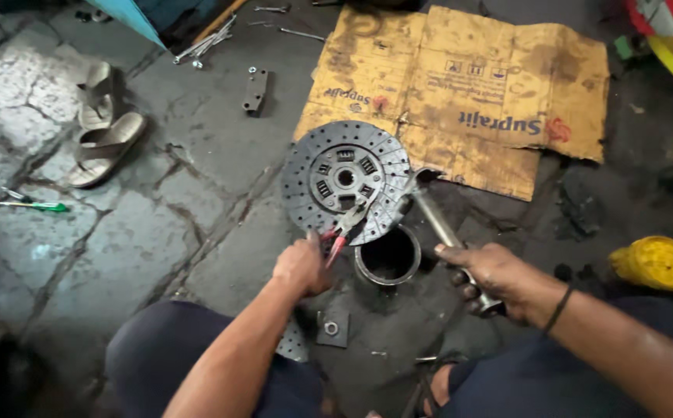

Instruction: The person uses a hammer and pliers to adjust and repair a clutch plate on the floor of a workshop, eventually assembling and holding up the components.

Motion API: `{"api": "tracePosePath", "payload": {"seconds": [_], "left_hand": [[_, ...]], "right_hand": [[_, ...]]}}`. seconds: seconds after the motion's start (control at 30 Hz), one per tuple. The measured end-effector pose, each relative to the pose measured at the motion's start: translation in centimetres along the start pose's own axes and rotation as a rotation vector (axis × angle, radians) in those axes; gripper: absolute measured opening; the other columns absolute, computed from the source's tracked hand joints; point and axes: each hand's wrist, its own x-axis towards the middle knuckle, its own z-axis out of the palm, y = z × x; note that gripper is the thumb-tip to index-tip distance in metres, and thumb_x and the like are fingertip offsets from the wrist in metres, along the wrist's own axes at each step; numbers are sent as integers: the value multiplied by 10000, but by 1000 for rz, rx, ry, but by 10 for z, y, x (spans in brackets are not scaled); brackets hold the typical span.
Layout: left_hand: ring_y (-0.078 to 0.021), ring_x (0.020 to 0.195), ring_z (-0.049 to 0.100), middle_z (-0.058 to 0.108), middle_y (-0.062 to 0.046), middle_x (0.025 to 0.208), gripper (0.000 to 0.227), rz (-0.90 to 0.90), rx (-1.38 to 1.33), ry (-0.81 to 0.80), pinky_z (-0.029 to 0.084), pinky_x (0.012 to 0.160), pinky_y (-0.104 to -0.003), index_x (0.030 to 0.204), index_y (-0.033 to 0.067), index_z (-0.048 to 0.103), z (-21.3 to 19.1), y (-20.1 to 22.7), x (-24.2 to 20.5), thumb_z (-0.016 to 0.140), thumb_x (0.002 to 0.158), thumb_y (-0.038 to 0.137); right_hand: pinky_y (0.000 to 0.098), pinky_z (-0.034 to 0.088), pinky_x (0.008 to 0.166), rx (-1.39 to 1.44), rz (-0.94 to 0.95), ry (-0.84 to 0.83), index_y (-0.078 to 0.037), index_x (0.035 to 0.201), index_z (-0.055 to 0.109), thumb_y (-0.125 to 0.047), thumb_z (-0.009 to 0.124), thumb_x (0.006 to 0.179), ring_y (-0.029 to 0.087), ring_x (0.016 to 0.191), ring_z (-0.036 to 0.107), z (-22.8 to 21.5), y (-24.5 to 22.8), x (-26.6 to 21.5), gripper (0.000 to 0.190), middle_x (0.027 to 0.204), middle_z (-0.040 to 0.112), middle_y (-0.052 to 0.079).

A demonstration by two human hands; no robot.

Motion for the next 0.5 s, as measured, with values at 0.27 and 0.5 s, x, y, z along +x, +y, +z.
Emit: {"api": "tracePosePath", "payload": {"seconds": [0.27,0.5], "left_hand": [[-390,1118,679,661,-246,1193,640,42,38,28,572,919,-462,1297,-2,456,-1,1,0,730,828,336],[-397,1070,692,632,-258,1209,501,41,15,122,588,856,-470,1315,30,469,4,0,3,603,987,384]], "right_hand": [[356,383,418,-135,17,19,-79,841,611,-456,750,855,147,523,472,9,-9,-25,402,671,533,11],[422,414,499,-486,-315,160,-25,893,616,-492,714,880,236,572,503,10,10,-12,478,685,534,102]]}}
